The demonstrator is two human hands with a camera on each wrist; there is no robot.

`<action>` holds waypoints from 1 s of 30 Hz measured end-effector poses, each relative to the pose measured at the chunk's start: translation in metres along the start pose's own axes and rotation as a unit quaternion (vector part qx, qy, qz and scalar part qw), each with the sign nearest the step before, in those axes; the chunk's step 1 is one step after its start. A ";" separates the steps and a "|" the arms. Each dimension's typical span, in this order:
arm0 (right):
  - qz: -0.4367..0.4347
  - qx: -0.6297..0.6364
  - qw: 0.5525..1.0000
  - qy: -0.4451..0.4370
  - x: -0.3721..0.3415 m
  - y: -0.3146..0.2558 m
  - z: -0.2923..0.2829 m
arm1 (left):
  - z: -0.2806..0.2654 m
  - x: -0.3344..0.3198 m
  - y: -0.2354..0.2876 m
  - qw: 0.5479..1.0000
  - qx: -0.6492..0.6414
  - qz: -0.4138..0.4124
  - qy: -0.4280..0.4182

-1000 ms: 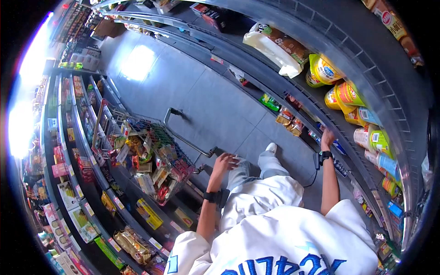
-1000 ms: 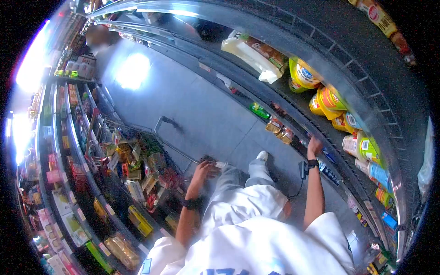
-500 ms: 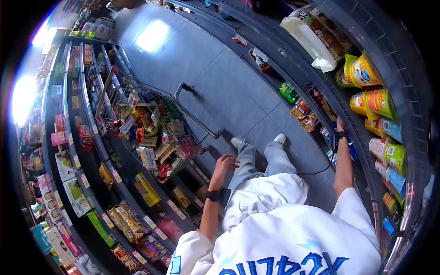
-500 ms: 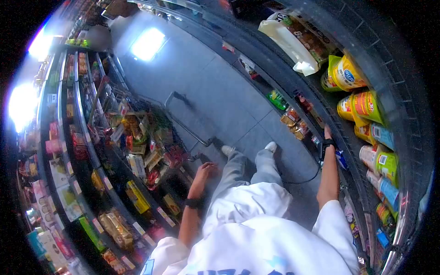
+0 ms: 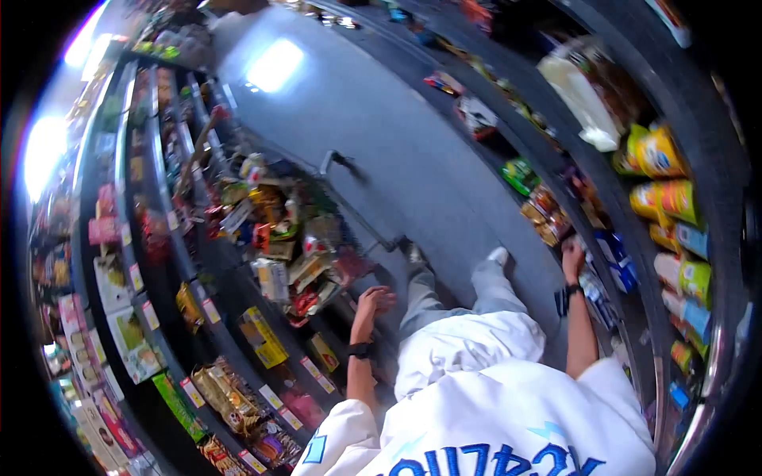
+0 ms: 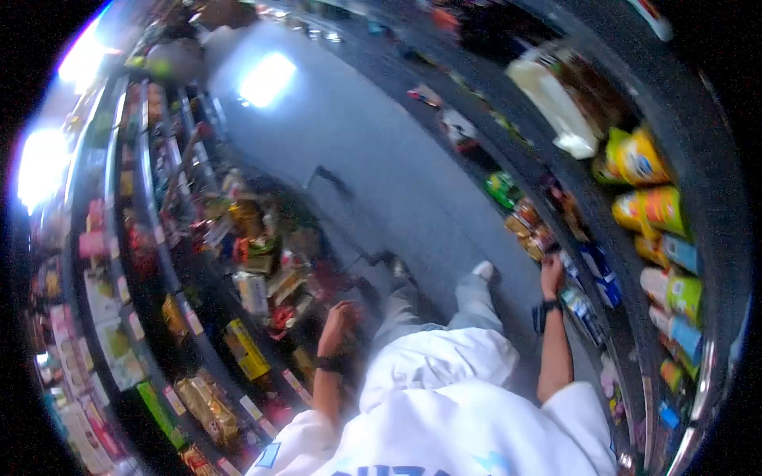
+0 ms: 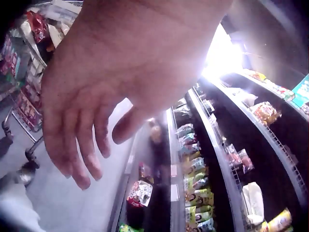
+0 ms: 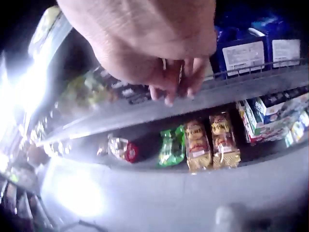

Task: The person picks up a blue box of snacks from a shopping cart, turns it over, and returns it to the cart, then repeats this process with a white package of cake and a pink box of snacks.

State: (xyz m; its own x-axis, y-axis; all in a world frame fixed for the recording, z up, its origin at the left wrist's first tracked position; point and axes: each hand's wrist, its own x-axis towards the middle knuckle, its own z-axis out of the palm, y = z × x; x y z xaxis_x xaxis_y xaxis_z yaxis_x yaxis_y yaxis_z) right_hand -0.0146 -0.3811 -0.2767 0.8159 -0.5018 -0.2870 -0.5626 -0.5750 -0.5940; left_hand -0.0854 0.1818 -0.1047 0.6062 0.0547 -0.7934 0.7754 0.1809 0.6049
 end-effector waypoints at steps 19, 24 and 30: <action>0.105 0.060 0.902 -0.415 -0.161 -0.155 0.144 | -0.316 0.150 0.043 0.901 0.007 0.097 0.423; -0.013 0.078 0.930 -0.359 -0.170 -0.232 0.154 | -0.290 0.178 0.064 0.835 0.152 0.007 0.529; -0.009 0.015 0.926 -0.376 -0.209 -0.238 0.149 | -0.284 0.263 0.020 0.806 -0.033 0.095 0.584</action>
State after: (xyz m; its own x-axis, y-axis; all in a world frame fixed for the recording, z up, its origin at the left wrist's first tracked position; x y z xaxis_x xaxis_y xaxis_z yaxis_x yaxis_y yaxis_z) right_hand -0.0319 -0.0432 -0.1871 0.6937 0.1064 -0.7124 -0.5529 -0.5553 -0.6213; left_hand 0.0394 0.4785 -0.3203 0.1045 0.9670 -0.2325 0.6537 0.1094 0.7488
